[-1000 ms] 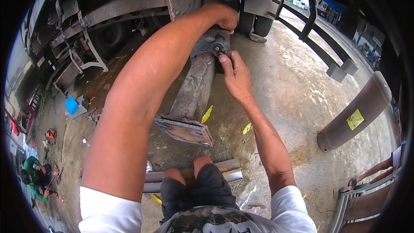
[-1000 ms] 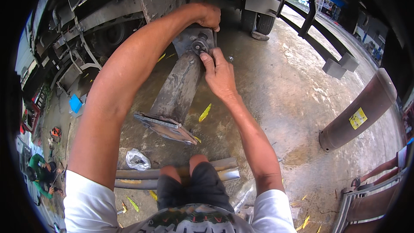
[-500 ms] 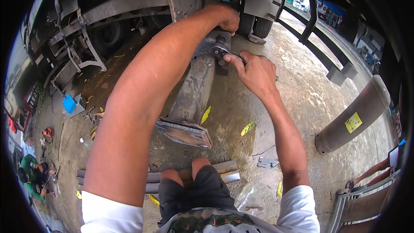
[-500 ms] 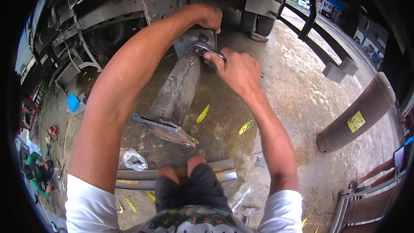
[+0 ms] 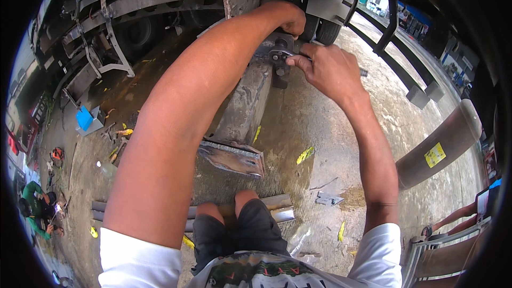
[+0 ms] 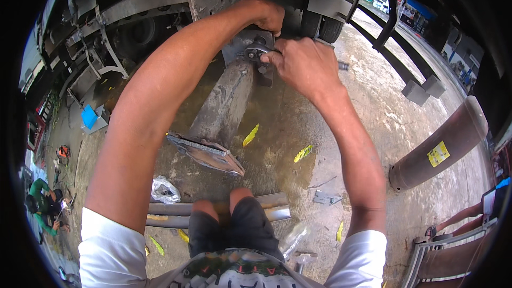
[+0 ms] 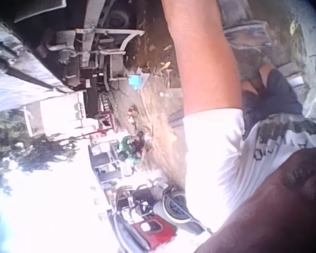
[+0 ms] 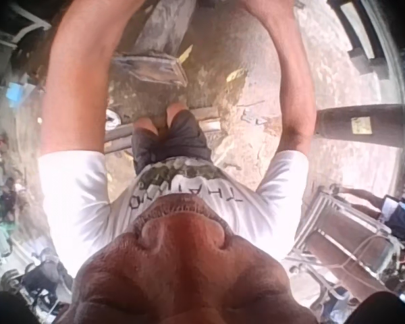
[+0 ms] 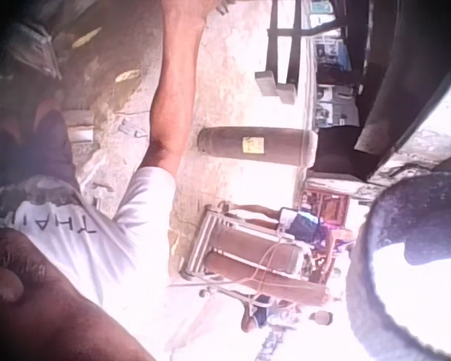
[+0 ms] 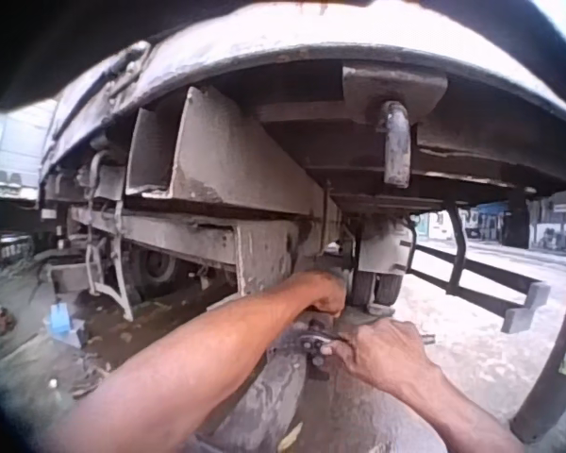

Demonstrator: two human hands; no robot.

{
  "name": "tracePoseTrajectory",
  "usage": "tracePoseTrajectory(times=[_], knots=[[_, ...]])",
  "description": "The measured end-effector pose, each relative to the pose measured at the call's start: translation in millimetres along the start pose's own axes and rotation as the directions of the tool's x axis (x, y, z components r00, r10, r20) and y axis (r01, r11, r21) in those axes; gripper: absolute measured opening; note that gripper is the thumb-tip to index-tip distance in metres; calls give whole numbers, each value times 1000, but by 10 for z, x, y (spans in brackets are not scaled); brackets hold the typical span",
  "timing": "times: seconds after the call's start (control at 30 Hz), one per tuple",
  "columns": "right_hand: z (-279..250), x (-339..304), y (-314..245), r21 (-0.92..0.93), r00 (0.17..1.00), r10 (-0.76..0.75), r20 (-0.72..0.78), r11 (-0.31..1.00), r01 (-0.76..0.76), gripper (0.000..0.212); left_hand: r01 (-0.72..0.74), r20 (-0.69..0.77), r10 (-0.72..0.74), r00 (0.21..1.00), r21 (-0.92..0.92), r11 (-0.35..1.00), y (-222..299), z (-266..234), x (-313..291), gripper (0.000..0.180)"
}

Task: The person works under a raised vehicle, using a hammer and wrench to adjust and tighten bolts on a metal suspension bracket. They insert bolts and tighten them with a wrench, focusing on securing the bracket to the vehicle frame.

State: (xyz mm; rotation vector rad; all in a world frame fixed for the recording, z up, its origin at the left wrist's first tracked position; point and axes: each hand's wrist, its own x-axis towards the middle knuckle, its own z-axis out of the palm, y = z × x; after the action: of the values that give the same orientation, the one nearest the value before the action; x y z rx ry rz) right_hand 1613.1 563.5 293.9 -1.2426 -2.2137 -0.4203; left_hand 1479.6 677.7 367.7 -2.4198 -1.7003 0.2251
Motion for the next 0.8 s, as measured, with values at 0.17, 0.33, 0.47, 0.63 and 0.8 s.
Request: tracePoseTrajectory(times=[0.17,0.33,0.47,0.63,0.8], knots=[[-275,144,-139,-144,989,9,150,989,13,45,-6,-20,6,1000,-7,1000,-40,54,38,44],[1014,-345,-52,584,920,385,-77,765,-271,44,-71,-68,73,995,28,997,43,20,32,44],[1388,-312,-309,759,871,451,-193,632,-159,43,-85,-49,86,995,25,996,-1,60,110,42],[443,-246,-96,285,967,253,33,925,-251,54,-39,-94,39,995,9,999,-77,105,107,42],[-392,243,-201,-198,952,89,294,980,-31,54,22,-31,-23,999,-36,999,-24,116,75,36]])
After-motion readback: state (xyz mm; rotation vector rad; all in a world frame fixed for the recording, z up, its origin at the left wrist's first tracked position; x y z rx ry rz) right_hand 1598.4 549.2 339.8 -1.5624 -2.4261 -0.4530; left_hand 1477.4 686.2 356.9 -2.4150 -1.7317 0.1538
